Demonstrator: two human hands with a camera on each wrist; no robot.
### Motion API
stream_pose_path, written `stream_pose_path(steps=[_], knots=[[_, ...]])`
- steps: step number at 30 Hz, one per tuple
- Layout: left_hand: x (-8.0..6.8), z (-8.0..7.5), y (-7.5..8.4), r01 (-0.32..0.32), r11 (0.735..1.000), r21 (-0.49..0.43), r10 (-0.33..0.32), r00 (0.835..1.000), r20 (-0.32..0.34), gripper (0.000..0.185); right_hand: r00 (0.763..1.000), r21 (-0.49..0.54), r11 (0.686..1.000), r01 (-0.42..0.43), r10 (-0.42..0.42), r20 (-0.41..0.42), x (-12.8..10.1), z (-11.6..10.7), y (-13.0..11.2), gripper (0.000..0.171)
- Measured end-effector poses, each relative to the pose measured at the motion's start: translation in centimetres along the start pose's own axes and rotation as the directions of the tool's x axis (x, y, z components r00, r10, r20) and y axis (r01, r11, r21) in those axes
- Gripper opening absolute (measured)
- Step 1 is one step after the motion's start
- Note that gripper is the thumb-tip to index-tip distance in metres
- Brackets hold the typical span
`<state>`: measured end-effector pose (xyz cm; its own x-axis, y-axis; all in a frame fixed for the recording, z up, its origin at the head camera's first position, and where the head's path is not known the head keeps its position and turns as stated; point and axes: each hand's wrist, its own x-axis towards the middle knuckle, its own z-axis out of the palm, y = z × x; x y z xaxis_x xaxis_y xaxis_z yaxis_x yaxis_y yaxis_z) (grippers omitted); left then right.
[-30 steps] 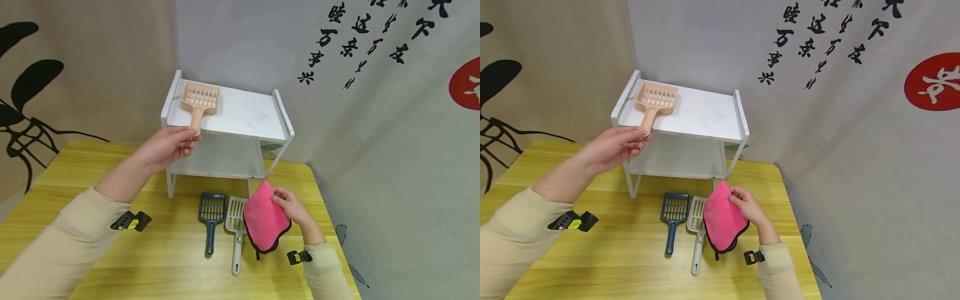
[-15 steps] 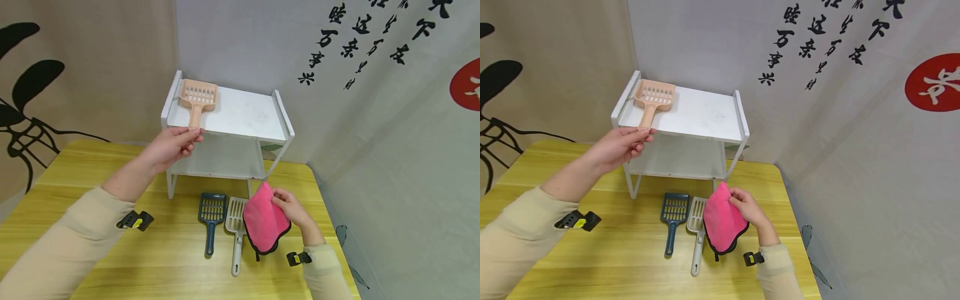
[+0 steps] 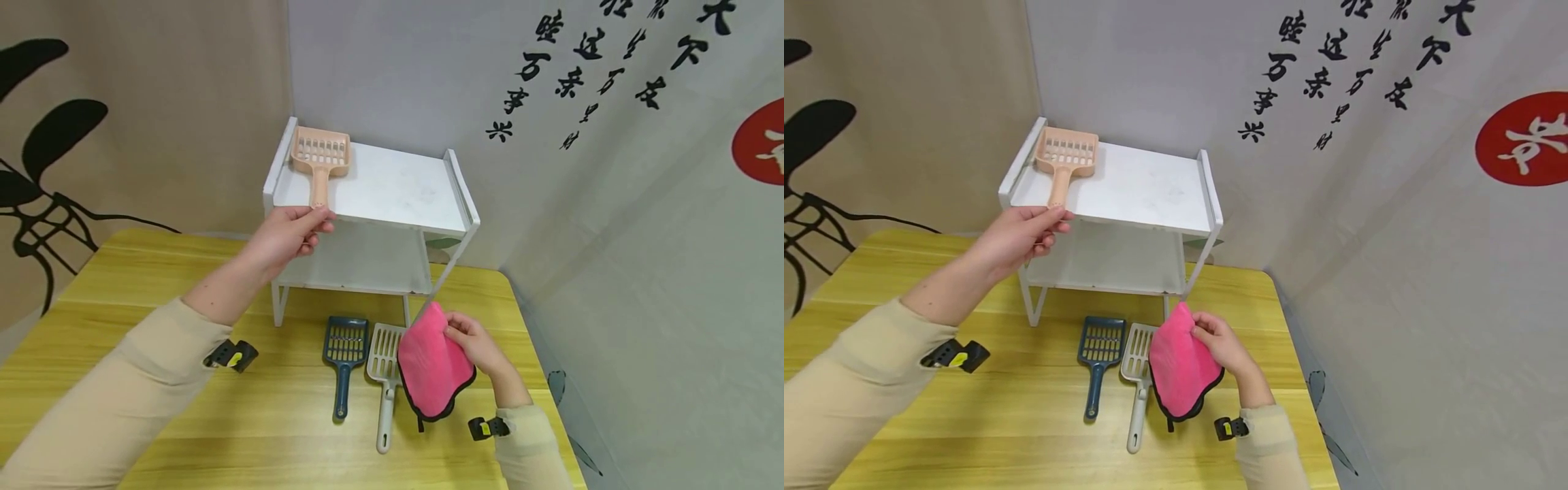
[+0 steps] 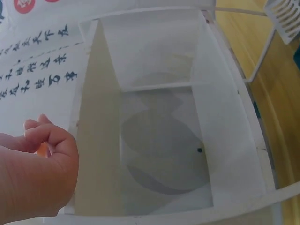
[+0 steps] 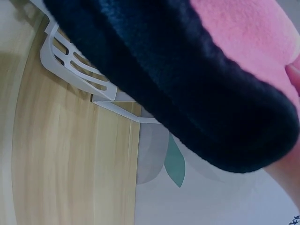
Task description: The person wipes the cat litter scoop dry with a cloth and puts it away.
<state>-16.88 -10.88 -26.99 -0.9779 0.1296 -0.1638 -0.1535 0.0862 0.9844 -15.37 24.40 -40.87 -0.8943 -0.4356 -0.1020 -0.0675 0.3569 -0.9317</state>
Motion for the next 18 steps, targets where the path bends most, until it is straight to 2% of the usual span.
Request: stream_pose_path(steps=[5, 12, 15, 18], knots=[[0.3, -0.4, -0.1, 0.033, 0.999, -0.001, -0.033, 0.999, 0.000, 0.040, 1.000, 0.002, 1.000, 0.002, -0.002, 0.001, -0.1, -0.1, 0.3, 0.024], [0.1, -0.9, -0.5, 0.085, 0.995, 0.058, -0.089, 0.994, 0.070, 0.056, 1.000, 0.001, 1.000, -0.008, 0.008, 0.015, -0.1, 0.1, 0.5, 0.025], [-0.2, -1.1, -1.4, 0.101, 0.992, 0.079, -0.109, 0.988, 0.106, 0.062, 1.000, 0.013, 1.000, -0.004, 0.003, 0.020, 0.0, 0.3, 0.4, 0.026], [-0.3, -1.1, -3.1, 0.120, 0.989, 0.087, -0.132, 0.981, 0.146, 0.063, 1.000, 0.025, 1.000, -0.002, 0.001, 0.018, 0.1, 0.5, 0.3, 0.027]])
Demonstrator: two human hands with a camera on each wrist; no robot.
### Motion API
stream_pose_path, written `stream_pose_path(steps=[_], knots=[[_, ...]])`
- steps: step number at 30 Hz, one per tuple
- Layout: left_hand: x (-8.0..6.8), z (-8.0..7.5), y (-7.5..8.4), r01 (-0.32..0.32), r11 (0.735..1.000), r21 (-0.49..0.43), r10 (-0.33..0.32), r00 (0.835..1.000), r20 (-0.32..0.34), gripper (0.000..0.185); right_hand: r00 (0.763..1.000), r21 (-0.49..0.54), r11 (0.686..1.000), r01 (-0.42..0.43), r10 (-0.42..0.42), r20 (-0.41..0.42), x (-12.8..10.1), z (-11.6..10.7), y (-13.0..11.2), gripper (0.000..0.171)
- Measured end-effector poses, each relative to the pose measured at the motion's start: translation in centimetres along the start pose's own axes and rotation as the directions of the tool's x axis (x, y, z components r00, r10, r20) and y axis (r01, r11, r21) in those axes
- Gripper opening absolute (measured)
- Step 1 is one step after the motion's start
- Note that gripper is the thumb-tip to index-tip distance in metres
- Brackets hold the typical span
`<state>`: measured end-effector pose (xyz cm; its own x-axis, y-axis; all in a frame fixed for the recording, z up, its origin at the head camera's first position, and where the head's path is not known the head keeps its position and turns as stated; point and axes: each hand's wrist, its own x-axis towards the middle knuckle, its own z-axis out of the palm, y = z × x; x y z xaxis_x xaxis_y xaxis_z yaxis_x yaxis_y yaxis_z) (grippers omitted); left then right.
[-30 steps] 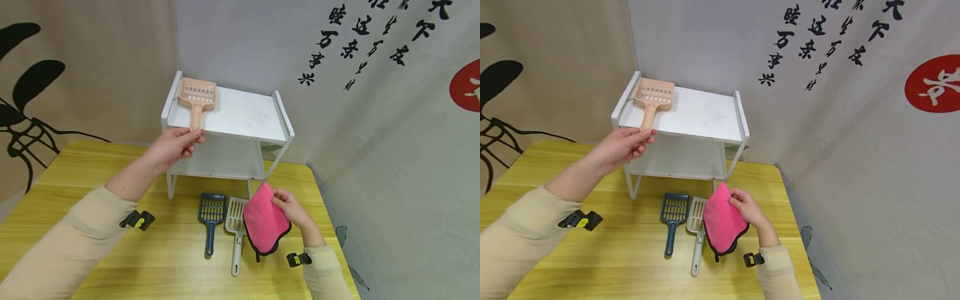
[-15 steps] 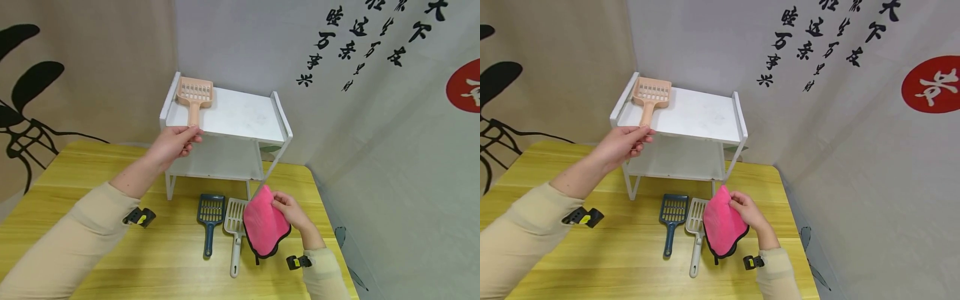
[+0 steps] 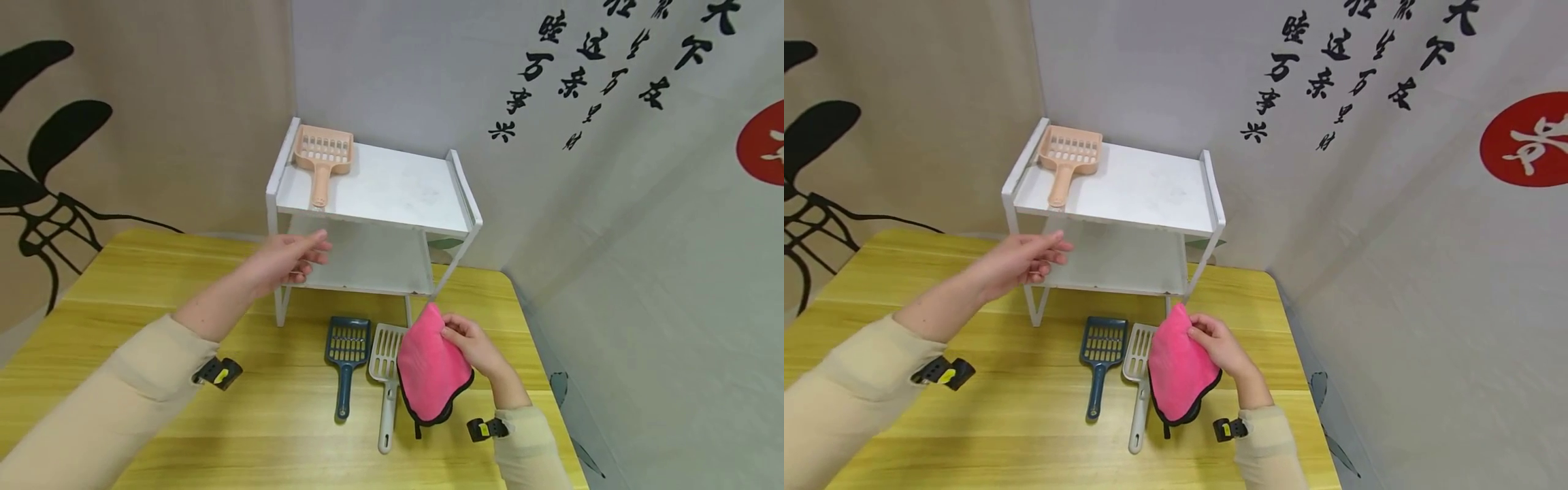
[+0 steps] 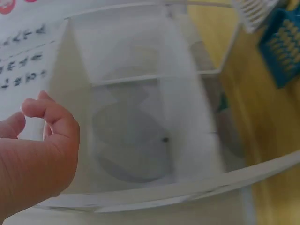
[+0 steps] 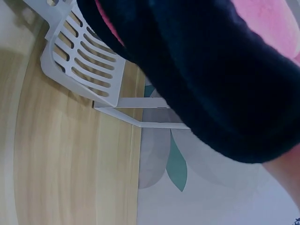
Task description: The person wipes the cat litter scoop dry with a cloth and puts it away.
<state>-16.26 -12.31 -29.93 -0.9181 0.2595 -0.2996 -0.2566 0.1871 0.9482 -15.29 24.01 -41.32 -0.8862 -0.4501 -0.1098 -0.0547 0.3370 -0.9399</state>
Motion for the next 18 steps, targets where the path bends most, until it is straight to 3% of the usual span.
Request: stream_pose_path(steps=[8, 18], knots=[[1.3, 1.1, -6.4, 0.071, 0.989, -0.130, -0.057, 0.992, 0.109, 0.058, 1.000, 0.014, 1.000, 0.010, -0.010, 0.006, 0.0, 0.0, -0.1, 0.028], [1.6, 2.1, -11.4, 0.133, 0.971, -0.196, -0.110, 0.986, 0.126, 0.042, 0.999, 0.018, 0.999, 0.033, -0.033, 0.018, 0.0, 0.1, 0.0, 0.026]])
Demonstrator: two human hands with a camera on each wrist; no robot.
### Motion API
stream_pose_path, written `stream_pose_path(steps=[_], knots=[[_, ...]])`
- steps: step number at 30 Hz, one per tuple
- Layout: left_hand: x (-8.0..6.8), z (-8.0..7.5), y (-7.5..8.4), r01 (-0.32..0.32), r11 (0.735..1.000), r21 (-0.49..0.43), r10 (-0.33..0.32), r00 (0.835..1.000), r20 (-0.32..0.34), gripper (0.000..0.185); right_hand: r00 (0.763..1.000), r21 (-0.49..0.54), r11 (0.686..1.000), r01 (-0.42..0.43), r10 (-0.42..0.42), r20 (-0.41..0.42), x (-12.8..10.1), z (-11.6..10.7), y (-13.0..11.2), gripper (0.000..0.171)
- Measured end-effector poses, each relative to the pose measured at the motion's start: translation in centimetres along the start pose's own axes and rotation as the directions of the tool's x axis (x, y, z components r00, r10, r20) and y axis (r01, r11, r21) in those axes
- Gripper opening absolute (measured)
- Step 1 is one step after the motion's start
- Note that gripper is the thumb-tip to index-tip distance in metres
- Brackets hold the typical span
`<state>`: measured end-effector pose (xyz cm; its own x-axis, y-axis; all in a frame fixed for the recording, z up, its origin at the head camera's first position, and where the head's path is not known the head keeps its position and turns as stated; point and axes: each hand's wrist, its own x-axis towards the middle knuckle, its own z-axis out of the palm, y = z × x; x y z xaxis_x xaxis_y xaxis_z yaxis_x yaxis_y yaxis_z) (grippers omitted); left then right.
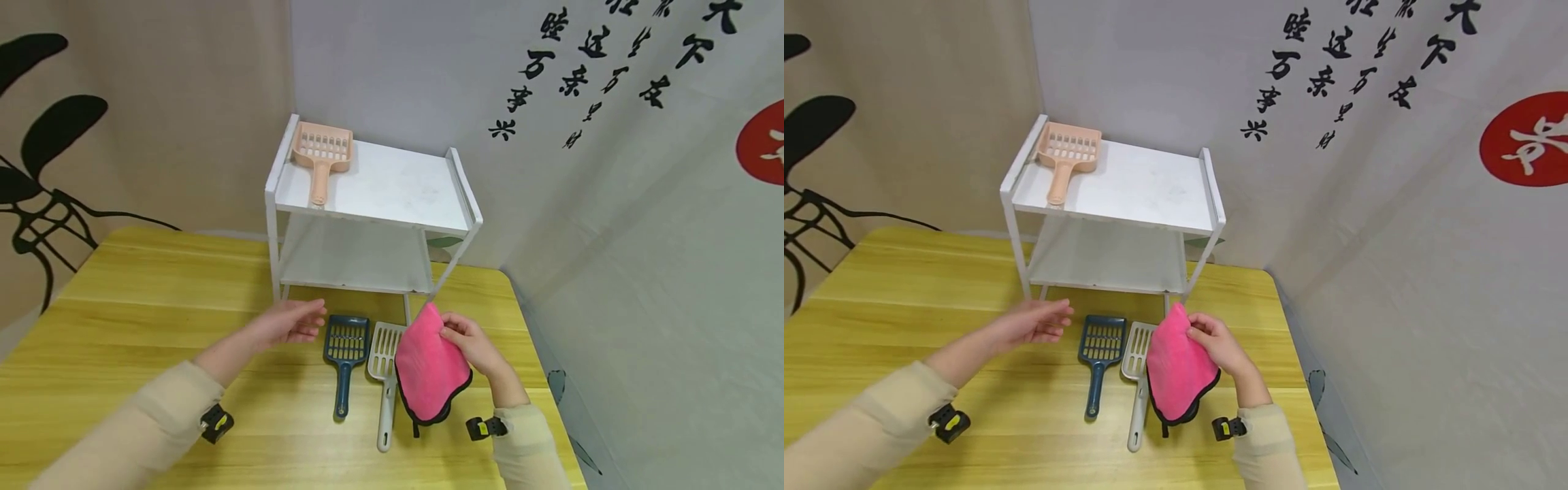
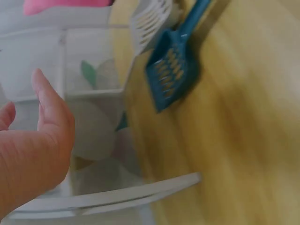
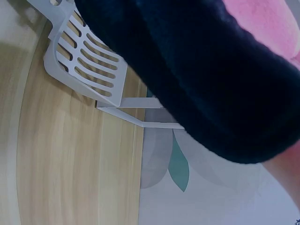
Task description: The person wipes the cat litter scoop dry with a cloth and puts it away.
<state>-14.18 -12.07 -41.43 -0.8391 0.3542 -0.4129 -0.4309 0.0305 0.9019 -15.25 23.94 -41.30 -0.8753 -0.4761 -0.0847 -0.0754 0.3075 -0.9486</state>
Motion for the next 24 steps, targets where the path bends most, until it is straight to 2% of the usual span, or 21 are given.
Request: stream_pose_path(steps=[3, 9, 14, 20, 24], knots=[[0.3, 0.1, -1.7, 0.015, 1.000, -0.013, -0.016, 1.000, -0.014, 0.038, 1.000, -0.003, 1.000, 0.001, -0.001, 0.004, 0.0, 0.1, -0.1, 0.027], [1.1, 0.4, -5.5, 0.069, 0.997, -0.032, -0.071, 0.996, -0.050, 0.047, 1.000, -0.021, 1.000, -0.009, 0.009, -0.004, 0.2, 0.2, -0.1, 0.028], [1.9, 0.9, -8.2, 0.112, 0.993, -0.043, -0.113, 0.993, -0.037, 0.048, 1.000, -0.020, 1.000, -0.020, 0.020, -0.024, 0.1, 0.0, -0.1, 0.029], [2.3, 2.0, -10.3, 0.125, 0.990, 0.063, -0.126, 0.992, 0.010, 0.039, 0.999, -0.009, 1.000, -0.020, 0.020, -0.031, 0.0, 0.0, -0.5, 0.029], [2.7, 3.2, -11.1, 0.139, 0.982, 0.129, -0.141, 0.990, 0.001, 0.035, 0.999, 0.000, 1.000, -0.015, 0.015, -0.032, -0.2, 0.0, -0.5, 0.030]])
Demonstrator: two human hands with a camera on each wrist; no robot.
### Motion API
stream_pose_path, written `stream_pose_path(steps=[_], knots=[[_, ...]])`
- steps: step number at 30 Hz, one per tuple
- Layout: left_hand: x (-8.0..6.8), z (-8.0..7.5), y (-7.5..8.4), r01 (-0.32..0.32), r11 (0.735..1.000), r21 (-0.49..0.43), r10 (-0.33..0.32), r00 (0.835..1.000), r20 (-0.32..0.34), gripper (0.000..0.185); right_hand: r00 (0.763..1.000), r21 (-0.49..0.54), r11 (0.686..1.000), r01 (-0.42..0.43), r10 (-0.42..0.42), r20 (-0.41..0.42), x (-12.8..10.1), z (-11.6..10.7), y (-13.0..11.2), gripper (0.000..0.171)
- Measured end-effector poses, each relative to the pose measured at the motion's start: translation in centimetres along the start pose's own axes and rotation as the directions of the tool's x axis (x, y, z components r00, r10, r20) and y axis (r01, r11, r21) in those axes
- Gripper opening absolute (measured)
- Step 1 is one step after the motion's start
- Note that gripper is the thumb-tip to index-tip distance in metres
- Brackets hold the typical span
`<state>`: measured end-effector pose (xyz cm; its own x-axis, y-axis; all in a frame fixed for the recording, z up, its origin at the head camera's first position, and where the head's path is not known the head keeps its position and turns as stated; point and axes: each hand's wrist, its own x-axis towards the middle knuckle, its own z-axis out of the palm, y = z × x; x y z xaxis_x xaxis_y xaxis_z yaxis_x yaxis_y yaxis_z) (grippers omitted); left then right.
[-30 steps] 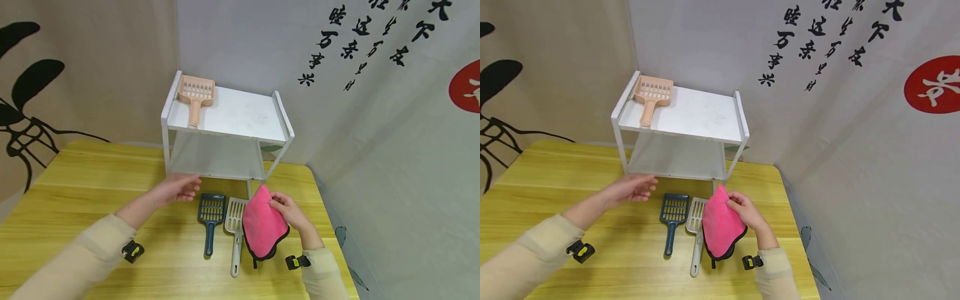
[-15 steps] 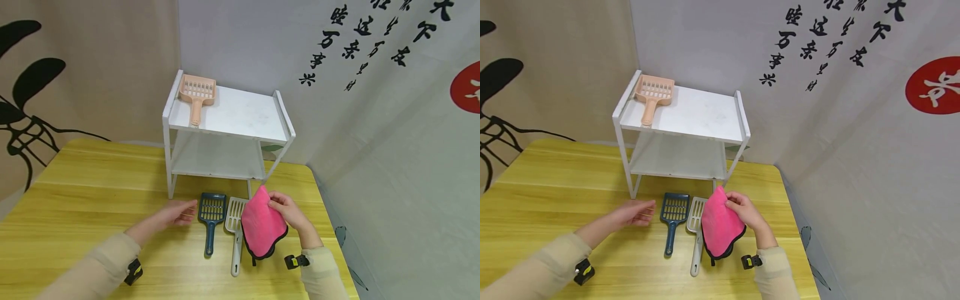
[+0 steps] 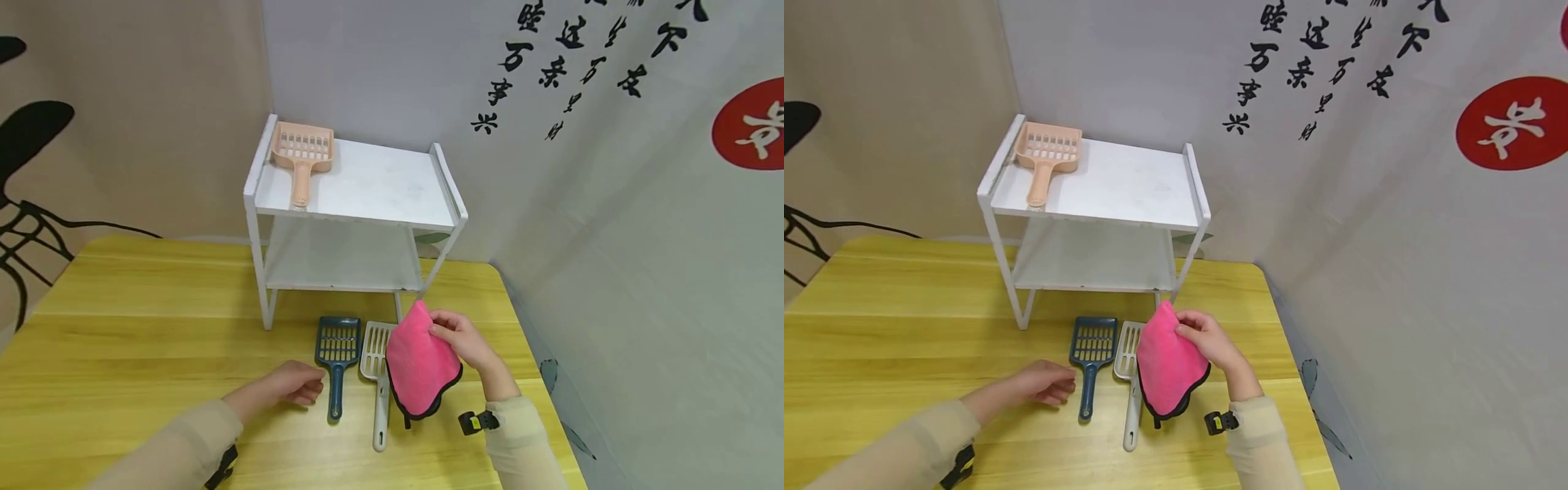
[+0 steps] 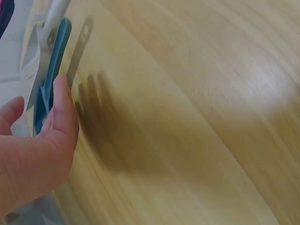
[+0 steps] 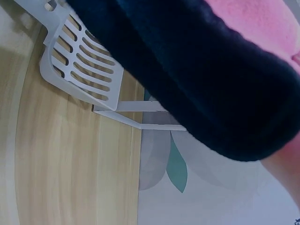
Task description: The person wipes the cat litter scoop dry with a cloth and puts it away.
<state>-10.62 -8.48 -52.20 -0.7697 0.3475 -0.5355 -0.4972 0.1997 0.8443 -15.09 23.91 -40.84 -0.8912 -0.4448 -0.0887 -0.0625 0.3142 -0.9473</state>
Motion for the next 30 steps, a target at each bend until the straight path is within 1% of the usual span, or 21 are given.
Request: stream_pose_path(steps=[3, 7, 10, 11, 13, 15, 17, 18, 20, 21, 23, 27, 28, 30], knots=[[0.2, 0.8, -0.2, 0.000, 0.999, 0.042, 0.001, 1.000, -0.020, 0.035, 1.000, 0.006, 1.000, -0.004, 0.004, 0.003, 0.0, 0.0, 0.1, 0.029], [0.5, 1.7, -0.3, -0.002, 0.996, 0.093, 0.003, 1.000, -0.017, 0.034, 1.000, 0.008, 1.000, -0.004, 0.004, 0.004, -0.1, 0.0, 0.3, 0.029], [1.0, 1.8, -0.7, -0.020, 0.997, 0.074, 0.019, 1.000, 0.007, 0.031, 1.000, 0.005, 1.000, 0.001, -0.001, 0.002, -0.1, -0.1, 0.4, 0.029], [1.3, 1.6, -1.0, -0.046, 0.997, 0.054, 0.044, 0.998, 0.035, 0.030, 1.000, 0.006, 1.000, 0.001, -0.001, 0.001, -0.1, -0.1, 0.4, 0.029], [1.5, 1.6, -1.2, -0.057, 0.998, 0.036, 0.055, 0.998, 0.032, 0.029, 1.000, 0.005, 1.000, 0.000, 0.000, 0.001, -0.1, -0.1, 0.4, 0.029], [1.5, 1.7, -1.0, -0.053, 0.998, 0.022, 0.053, 0.999, 0.006, 0.028, 1.000, 0.007, 1.000, -0.003, 0.003, 0.000, -0.1, -0.1, 0.4, 0.029], [1.3, 1.7, -0.6, -0.048, 0.998, 0.036, 0.049, 0.998, -0.040, 0.027, 1.000, 0.007, 1.000, -0.001, 0.001, -0.001, 0.0, -0.1, 0.3, 0.029], [0.9, 1.9, -0.2, -0.029, 0.998, 0.059, 0.034, 0.995, -0.092, 0.026, 1.000, 0.006, 1.000, -0.001, 0.001, -0.002, 0.0, -0.1, 0.3, 0.029], [0.5, 1.9, 0.2, -0.029, 0.994, 0.109, 0.045, 0.989, -0.143, 0.025, 1.000, 0.006, 1.000, -0.006, 0.006, -0.012, 0.0, 0.0, 0.2, 0.030], [0.4, 1.9, 0.4, -0.030, 0.988, 0.152, 0.057, 0.983, -0.176, 0.026, 1.000, 0.003, 1.000, -0.009, 0.009, -0.019, 0.1, 0.0, 0.2, 0.030], [0.1, 1.6, 0.7, -0.027, 0.980, 0.196, 0.070, 0.974, -0.215, 0.030, 0.999, -0.002, 1.000, -0.013, 0.013, -0.035, 0.1, 0.0, 0.2, 0.031], [-0.4, 0.8, 1.0, -0.035, 0.980, 0.197, 0.082, 0.969, -0.232, 0.035, 0.998, -0.005, 1.000, -0.003, 0.002, -0.065, 0.2, 0.1, 0.2, 0.030], [-0.5, 0.6, 1.1, -0.038, 0.982, 0.183, 0.080, 0.971, -0.226, 0.036, 0.997, -0.004, 1.000, 0.005, -0.006, -0.071, 0.3, 0.1, 0.3, 0.030], [-0.8, 0.0, 1.2, -0.055, 0.980, 0.190, 0.097, 0.970, -0.223, 0.036, 0.996, -0.003, 1.000, 0.020, -0.020, -0.082, 0.3, 0.2, 0.3, 0.029]])
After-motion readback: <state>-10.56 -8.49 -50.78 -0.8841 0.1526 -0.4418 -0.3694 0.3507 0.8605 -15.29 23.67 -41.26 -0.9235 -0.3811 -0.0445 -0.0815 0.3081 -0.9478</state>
